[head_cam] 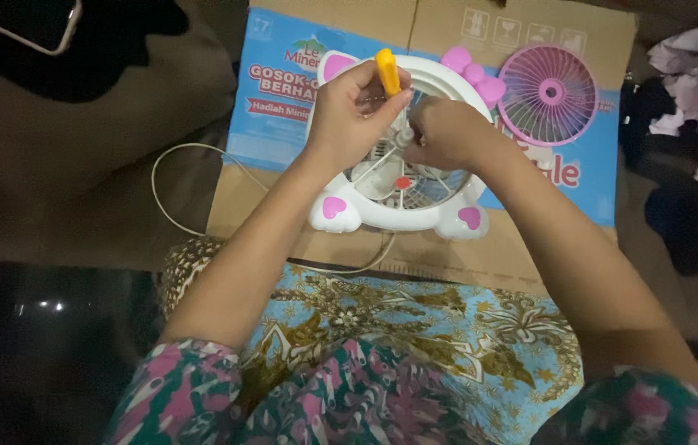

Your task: The person uses a yellow screwdriver to remove screws from the base and rear of a small white electric fan. They detach the rear grille and set it aside, then continue unscrewing the base components.

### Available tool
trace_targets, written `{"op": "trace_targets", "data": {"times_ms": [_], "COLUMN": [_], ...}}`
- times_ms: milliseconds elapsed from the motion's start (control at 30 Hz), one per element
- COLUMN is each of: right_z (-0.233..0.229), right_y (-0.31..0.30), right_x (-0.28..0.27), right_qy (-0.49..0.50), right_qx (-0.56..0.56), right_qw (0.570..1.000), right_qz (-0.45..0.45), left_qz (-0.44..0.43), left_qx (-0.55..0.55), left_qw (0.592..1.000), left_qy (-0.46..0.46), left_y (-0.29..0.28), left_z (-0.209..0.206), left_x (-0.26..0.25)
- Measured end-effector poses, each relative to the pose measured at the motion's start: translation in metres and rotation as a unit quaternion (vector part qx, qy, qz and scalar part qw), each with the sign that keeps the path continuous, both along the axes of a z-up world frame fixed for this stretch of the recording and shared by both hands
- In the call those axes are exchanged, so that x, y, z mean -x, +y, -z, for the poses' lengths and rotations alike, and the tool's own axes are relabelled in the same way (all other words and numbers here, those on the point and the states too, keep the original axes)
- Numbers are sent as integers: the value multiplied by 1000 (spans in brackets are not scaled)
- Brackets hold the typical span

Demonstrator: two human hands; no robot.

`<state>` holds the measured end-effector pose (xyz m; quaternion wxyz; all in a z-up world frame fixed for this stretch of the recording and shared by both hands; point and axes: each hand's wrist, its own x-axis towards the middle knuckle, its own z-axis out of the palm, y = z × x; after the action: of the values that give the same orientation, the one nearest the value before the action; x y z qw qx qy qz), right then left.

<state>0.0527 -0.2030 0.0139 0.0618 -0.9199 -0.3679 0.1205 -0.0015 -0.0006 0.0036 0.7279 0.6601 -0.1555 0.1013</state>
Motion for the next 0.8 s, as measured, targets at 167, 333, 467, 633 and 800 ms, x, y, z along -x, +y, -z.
{"op": "trace_targets", "data": {"times_ms": [167,333,467,633,800], "right_z": [0,-2,-3,-1,-1], "right_y": [-1,-3,-9,-15,-22], "right_x": [2,1,-1,-2,-4], "right_qy": [-6,7,36,24,38], "right_qx": [32,51,29,-15,-76], "right_qw": [999,998,999,999,996], "right_qz": [-12,-20,-2,-31,0], "left_qz": [-5,-4,0,-1,0], "left_qx": [0,-1,10,7,-5], "left_qw": [1000,1000,1000,1000,1000], "left_qy": [4,13,-5,-9,-7], "left_y": [-1,0,0,1,1], "left_z": [0,2,3,2,0], "left_x": [-1,-2,-2,-1,0]}}
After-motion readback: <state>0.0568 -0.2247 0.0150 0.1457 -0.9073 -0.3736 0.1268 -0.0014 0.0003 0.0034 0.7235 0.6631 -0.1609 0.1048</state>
